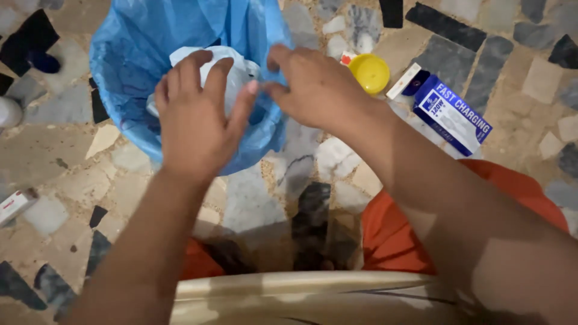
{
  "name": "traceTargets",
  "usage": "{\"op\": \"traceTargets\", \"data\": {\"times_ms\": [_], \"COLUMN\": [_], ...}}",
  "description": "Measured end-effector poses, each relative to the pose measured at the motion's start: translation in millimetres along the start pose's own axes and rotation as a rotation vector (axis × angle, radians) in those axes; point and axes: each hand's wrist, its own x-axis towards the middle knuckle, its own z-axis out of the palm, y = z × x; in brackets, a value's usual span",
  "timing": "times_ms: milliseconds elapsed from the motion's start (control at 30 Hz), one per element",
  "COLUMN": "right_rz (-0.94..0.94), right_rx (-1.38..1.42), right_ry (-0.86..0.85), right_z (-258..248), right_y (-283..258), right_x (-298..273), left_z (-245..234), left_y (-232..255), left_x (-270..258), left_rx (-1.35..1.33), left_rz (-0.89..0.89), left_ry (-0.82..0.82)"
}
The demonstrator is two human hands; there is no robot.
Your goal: The person places a blue plastic bag into a white bucket and then picks up various items from the floor, including small boxes, a white plastic bag, a yellow container, and a green bottle, placing them into the bag. The person then lifts the bucket and walks away.
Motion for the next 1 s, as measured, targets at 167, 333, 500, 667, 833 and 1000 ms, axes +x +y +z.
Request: {"op": "traceTargets", "data": {"times_ms": [167, 333, 500, 667, 833, 1000], "right_rz": [0.062, 0.122, 0.198, 0.162, 0.178, 0.215], "right_rx": [0.065, -0.036, -0.067, -0.063, -0.072, -0.073], "right_ry": [0.165, 0.203, 0.152, 0.162, 0.152, 0.13], "right_z": [-1.6, 5.4, 6.0, 0.4, -6.0, -10.9], "right_y": [19.6, 62.1, 74.5, 67.0, 62.0, 55.7], "right_x": [0.6, -7.3, -15.4, -13.7, -15.5, -18.0], "left_z": [9.0, 35.4, 43.4, 41.4, 31.3, 25.8], "left_y": [53.7, 65.0, 63.7, 62.4, 62.0, 61.0], "left_x": [-7.7, -4.6, -7.0, -8.1, -11.4, -7.5], "left_rx": [-0.003, 0.165, 0.25, 0.294, 0.23, 0.187], "left_rz": [0.064, 0.058, 0.086, 0.128, 0.219, 0.282], "left_ry": [0.154, 0.038, 0.052, 0.058, 0.061, 0.053]}}
